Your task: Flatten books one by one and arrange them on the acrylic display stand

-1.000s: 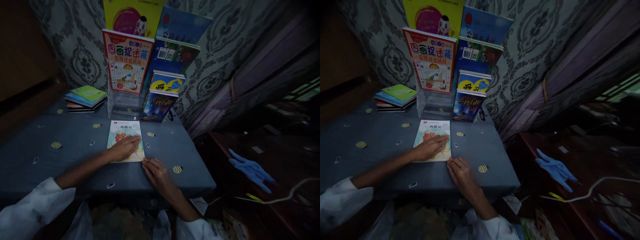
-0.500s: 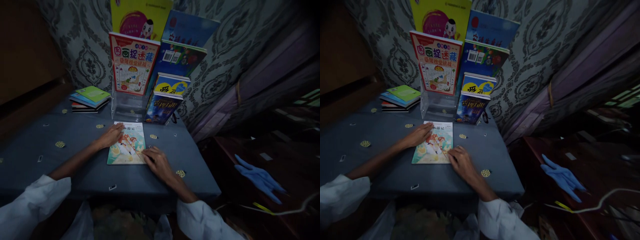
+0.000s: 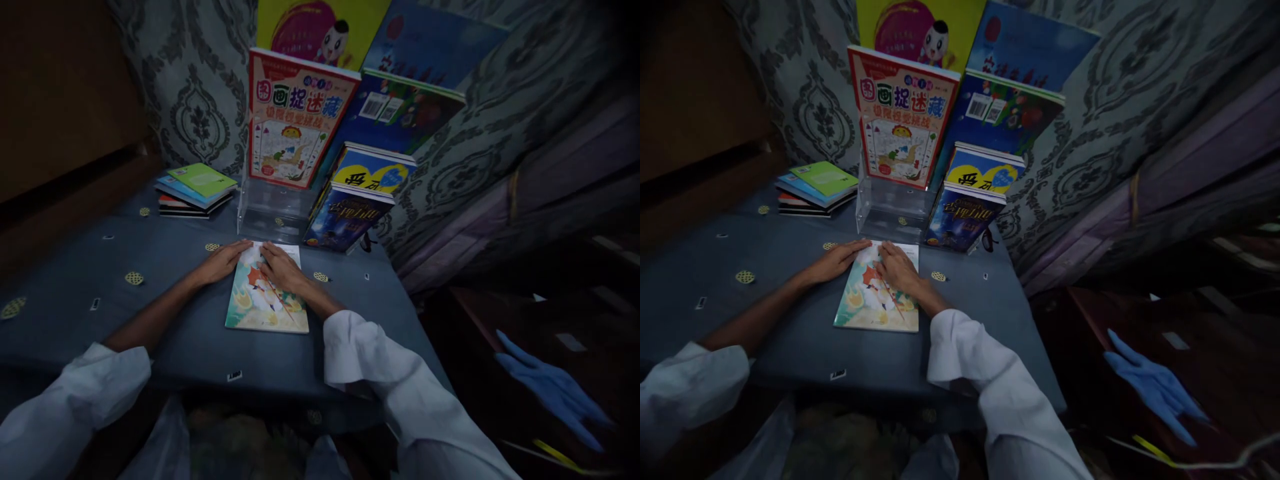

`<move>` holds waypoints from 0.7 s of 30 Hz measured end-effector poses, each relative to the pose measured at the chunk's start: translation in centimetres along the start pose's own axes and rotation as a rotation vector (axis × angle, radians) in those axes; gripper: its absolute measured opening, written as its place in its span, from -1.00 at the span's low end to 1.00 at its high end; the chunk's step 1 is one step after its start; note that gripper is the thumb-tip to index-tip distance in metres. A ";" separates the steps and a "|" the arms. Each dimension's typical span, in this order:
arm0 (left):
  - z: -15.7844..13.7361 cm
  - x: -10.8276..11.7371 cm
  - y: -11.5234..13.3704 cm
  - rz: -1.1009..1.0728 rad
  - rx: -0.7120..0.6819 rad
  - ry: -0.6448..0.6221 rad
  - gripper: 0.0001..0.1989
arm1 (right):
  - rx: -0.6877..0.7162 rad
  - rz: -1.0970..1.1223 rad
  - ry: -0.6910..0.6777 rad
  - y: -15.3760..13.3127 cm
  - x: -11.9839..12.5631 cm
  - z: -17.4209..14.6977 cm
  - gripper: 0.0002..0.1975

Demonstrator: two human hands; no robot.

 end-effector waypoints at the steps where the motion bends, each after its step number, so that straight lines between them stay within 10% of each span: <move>1: 0.1 0.1 -0.2 -0.040 0.010 0.010 -0.45 | 0.030 0.000 -0.013 -0.3 -0.2 0.8 -0.51; 21: 0.3 0.5 -0.4 -0.049 0.039 0.026 -0.52 | 0.196 0.068 0.087 -4.8 -1.8 -0.2 -0.64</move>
Point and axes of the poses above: each hand's wrist, its own z-axis towards the middle knuckle, its own x-axis out of the back of the hand, y = z × x, the point moved 3 cm from there along z, towards the middle knuckle, and after that the axes turned 13 degrees about x, right-handed, at the moved point
